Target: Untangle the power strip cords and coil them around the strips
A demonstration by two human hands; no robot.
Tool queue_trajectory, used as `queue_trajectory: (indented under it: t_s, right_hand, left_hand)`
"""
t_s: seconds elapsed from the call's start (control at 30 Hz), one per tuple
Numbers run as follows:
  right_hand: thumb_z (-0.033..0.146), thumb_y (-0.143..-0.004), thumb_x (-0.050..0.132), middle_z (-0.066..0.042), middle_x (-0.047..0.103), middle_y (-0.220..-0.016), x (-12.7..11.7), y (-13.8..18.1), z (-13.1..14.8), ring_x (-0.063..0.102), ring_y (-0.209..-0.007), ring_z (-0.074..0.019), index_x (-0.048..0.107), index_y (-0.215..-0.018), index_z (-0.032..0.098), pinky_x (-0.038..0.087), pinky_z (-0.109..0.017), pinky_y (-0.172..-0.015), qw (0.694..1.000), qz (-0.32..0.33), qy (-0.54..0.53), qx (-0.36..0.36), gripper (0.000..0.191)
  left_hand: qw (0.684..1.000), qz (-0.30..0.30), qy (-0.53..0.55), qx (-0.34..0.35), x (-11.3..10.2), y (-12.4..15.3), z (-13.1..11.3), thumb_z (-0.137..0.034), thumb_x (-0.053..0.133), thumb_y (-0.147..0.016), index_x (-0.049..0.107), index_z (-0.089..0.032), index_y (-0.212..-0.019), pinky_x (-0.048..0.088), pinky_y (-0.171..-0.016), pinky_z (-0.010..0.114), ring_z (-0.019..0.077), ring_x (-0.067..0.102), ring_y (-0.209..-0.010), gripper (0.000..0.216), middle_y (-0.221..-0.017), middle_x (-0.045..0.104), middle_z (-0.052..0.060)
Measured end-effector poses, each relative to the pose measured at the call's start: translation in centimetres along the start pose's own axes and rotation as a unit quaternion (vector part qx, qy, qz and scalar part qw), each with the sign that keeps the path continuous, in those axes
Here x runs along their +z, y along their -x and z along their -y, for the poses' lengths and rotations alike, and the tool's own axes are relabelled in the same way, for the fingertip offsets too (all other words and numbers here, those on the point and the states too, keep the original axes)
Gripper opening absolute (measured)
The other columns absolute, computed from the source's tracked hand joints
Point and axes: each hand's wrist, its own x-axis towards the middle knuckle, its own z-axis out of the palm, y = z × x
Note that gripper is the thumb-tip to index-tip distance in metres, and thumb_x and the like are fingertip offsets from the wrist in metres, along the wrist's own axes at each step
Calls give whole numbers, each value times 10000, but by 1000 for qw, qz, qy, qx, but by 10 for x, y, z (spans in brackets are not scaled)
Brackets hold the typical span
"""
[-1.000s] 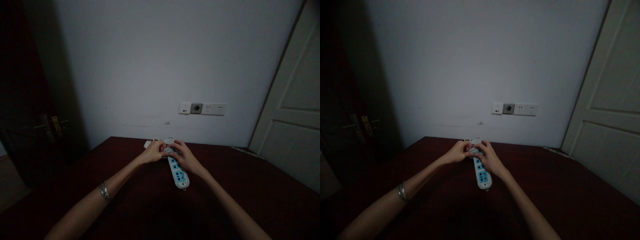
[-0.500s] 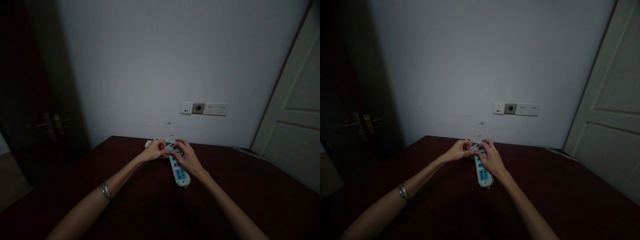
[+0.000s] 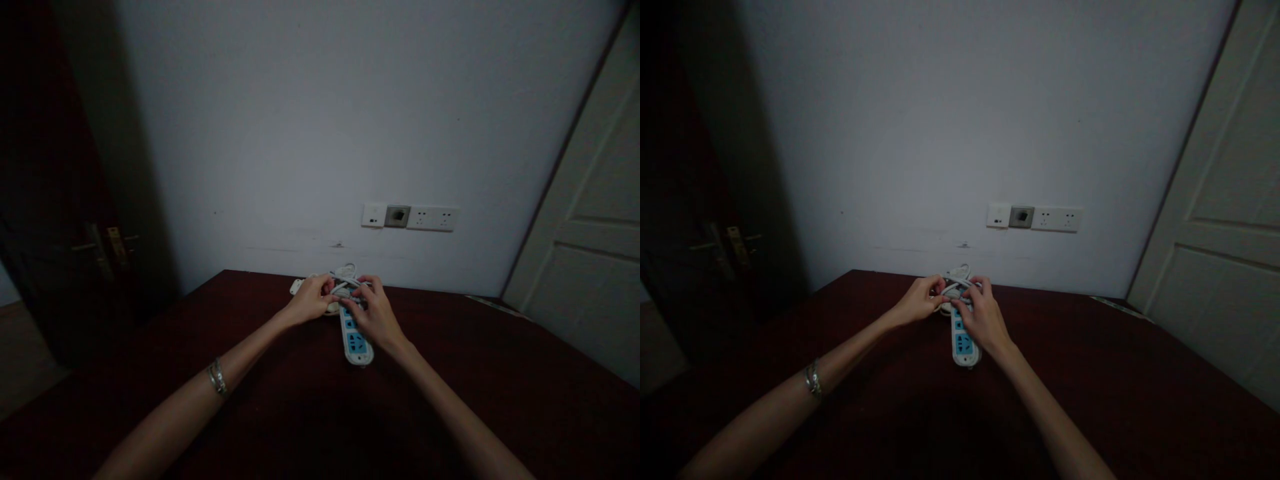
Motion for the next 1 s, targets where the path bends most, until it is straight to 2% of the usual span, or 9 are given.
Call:
queue_trajectory:
  t_s: [0.17, 0.37, 0.67, 0.77, 0.87, 1.0]
  right_hand:
    - [340, -803, 559, -113, 438, -1091, 0, -1, 2, 579, -780, -189, 537, -813, 181, 506, -367, -722, 999, -30, 8, 11, 161]
    - [353, -795, 572, -108, 442, -1061, 1, -3, 2, 572, -799, -196, 552, -810, 174, 503, -362, -723, 998, -53, 23, 11, 181]
    - [351, -774, 602, -97, 441, -1022, 1, -3, -6, 549, -813, -194, 580, -788, 168, 509, -348, -700, 996, -84, 17, -2, 185]
    - [329, -778, 588, -92, 446, -1014, 0, -2, -10, 546, -860, -206, 594, -789, 177, 505, -366, -735, 996, -92, 17, -11, 153]
    - [282, -786, 561, -90, 445, -1018, -1, -2, -10, 544, -877, -210, 599, -805, 184, 499, -382, -755, 995, -96, 23, -17, 107]
    - [266, -780, 571, -88, 443, -1033, -4, -4, -7, 543, -881, -204, 594, -803, 190, 498, -366, -738, 994, -108, 7, -25, 83]
  left_hand:
    - [998, -57, -36, 0, 7, 4, -10, -137, 557, -707, 478, -169, -701, 353, -579, 220, 112, 467, -614, 86, -661, 519, -25]
    - [986, -136, -98, 9, 17, 10, -19, -119, 533, -738, 489, -175, -744, 380, -637, 249, 140, 502, -674, 71, -707, 551, 1]
    - [979, -148, -143, 7, 29, 16, -29, -114, 466, -773, 493, -169, -786, 405, -668, 270, 165, 541, -724, 63, -779, 578, 41]
    - [978, -159, -137, 2, 34, 16, -31, -198, 490, -796, 495, -170, -785, 402, -666, 270, 165, 543, -723, 31, -776, 580, 40]
    - [974, -182, -132, -10, 36, 14, -35, -297, 549, -775, 483, -178, -762, 385, -624, 255, 154, 527, -685, 136, -737, 563, 19]
    - [974, -178, -142, -14, 30, 8, -41, -298, 568, -753, 470, -189, -718, 345, -583, 237, 133, 497, -637, 151, -689, 543, -9]
